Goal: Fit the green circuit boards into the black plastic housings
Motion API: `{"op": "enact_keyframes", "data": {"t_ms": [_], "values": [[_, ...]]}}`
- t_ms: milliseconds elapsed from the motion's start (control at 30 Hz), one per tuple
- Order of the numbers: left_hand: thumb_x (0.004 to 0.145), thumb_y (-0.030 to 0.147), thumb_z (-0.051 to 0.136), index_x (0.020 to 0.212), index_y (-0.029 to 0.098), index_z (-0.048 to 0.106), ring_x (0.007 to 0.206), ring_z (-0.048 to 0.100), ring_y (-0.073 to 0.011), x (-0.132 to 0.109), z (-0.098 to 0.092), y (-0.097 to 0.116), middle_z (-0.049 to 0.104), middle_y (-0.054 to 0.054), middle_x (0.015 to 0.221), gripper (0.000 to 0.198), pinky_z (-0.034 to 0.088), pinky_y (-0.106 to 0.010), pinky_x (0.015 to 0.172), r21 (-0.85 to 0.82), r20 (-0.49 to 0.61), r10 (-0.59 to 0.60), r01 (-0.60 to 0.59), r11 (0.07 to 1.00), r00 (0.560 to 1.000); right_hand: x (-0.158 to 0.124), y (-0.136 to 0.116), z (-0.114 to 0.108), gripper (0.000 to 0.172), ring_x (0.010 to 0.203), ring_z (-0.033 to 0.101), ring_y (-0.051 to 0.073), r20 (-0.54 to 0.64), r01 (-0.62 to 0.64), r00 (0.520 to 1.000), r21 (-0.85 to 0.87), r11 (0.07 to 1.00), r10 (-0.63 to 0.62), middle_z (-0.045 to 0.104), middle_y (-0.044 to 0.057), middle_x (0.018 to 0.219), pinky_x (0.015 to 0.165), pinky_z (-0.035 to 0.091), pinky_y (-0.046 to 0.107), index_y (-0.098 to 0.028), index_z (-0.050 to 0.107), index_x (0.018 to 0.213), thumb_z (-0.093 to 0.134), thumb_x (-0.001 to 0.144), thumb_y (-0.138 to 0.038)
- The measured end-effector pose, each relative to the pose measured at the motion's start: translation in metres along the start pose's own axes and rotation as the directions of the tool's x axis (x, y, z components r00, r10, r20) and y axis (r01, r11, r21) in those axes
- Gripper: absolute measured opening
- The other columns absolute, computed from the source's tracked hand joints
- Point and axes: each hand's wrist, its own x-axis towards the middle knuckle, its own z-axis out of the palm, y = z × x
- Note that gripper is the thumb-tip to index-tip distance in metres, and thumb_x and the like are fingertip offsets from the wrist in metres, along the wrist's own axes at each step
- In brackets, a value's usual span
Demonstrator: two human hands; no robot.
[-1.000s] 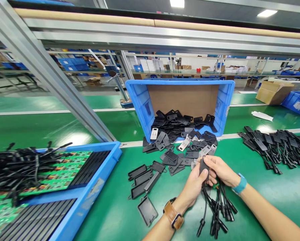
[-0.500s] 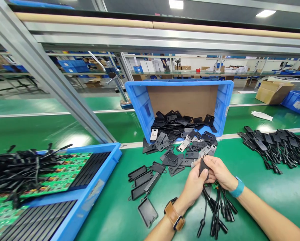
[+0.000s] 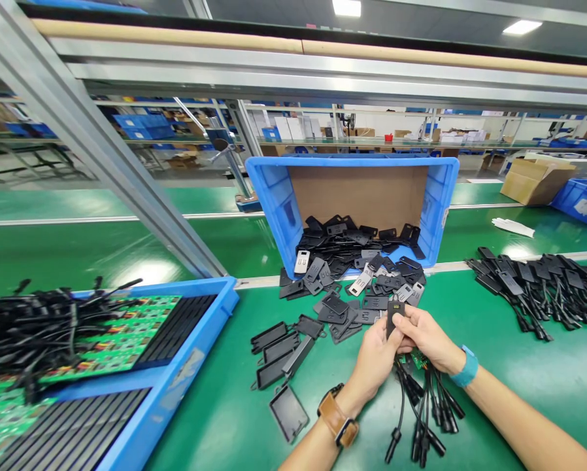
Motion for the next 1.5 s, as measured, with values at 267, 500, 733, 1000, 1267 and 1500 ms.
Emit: {"op": "enact_keyframes", "data": {"t_ms": [267, 500, 733, 1000, 1267, 1500], "values": [[0.086, 0.046, 0.066, 0.112, 0.015, 0.059, 0.093, 0.067, -0.0247, -0.003, -0.006, 0.002, 0.069, -0.016, 0.104, 0.040, 0.052, -0.036, 0.079, 0.074, -0.067, 0.069, -0.064, 0.995, 0.995, 0.008, -0.042, -0.092, 0.056, 0.046, 0.049, 0.011, -0.458, 0.178, 0.862, -0.125, 0.976, -0.216, 0.063, 0.004, 0.071, 0.041, 0.038, 0.024, -0.016, 0.061, 0.101, 0.058, 0.083, -0.069], [0.089, 0.040, 0.062, 0.106, 0.016, 0.061, 0.084, 0.066, -0.0212, 0.002, -0.016, 0.005, 0.071, -0.012, 0.094, 0.029, 0.050, -0.033, 0.075, 0.233, -0.222, 0.185, -0.132, 0.963, 0.957, 0.014, -0.028, -0.200, 0.042, 0.050, 0.056, 0.021, -0.708, -0.332, 0.634, -0.613, 0.718, -0.311, 0.064, 0.014, 0.065, 0.049, 0.044, 0.035, -0.015, 0.062, 0.076, 0.053, 0.085, -0.055], [0.094, 0.033, 0.051, 0.111, 0.017, 0.058, 0.092, 0.065, -0.0214, 0.007, -0.026, 0.003, 0.070, -0.011, 0.101, 0.024, 0.050, -0.036, 0.082, 0.466, -0.235, 0.274, -0.139, 0.874, 0.933, 0.022, -0.021, -0.184, 0.053, 0.116, 0.053, 0.042, -0.438, -0.380, 0.586, -0.892, 0.245, -0.682, 0.059, 0.029, 0.118, 0.096, 0.041, 0.053, -0.004, 0.057, 0.124, 0.052, 0.088, -0.042], [0.093, 0.022, 0.047, 0.115, 0.017, 0.055, 0.102, 0.061, -0.0236, 0.004, -0.033, 0.015, 0.065, -0.012, 0.110, 0.023, 0.048, -0.038, 0.088, 0.842, -0.164, 0.395, -0.081, 0.534, 0.904, 0.026, -0.002, -0.122, 0.036, 0.110, 0.056, 0.031, 0.115, 0.050, 0.820, -0.990, -0.131, -0.561, 0.064, 0.016, 0.116, 0.095, 0.047, 0.043, -0.014, 0.060, 0.120, 0.044, 0.099, -0.037], [0.090, 0.012, 0.038, 0.106, 0.010, 0.060, 0.101, 0.058, -0.0347, -0.004, -0.086, 0.066, 0.061, -0.019, 0.105, 0.027, 0.045, -0.043, 0.077, 0.803, -0.424, 0.480, 0.564, -0.193, 0.768, 0.026, -0.001, -0.115, 0.029, 0.106, 0.058, 0.029, 0.182, 0.133, 0.836, -0.983, -0.130, -0.518, 0.066, 0.014, 0.112, 0.093, 0.048, 0.042, -0.017, 0.066, 0.110, 0.046, 0.099, -0.033], [0.081, 0.012, 0.047, 0.105, 0.015, 0.068, 0.113, 0.053, -0.0427, -0.013, -0.157, 0.085, 0.063, -0.022, 0.116, 0.032, 0.042, -0.056, 0.085, 0.582, -0.767, 0.307, 0.812, -0.039, 0.564, 0.022, -0.011, -0.104, 0.029, 0.095, 0.060, 0.026, 0.160, 0.124, 0.856, -0.987, -0.105, -0.492, 0.068, 0.010, 0.098, 0.086, 0.045, 0.036, -0.019, 0.066, 0.097, 0.042, 0.101, -0.034]]}}
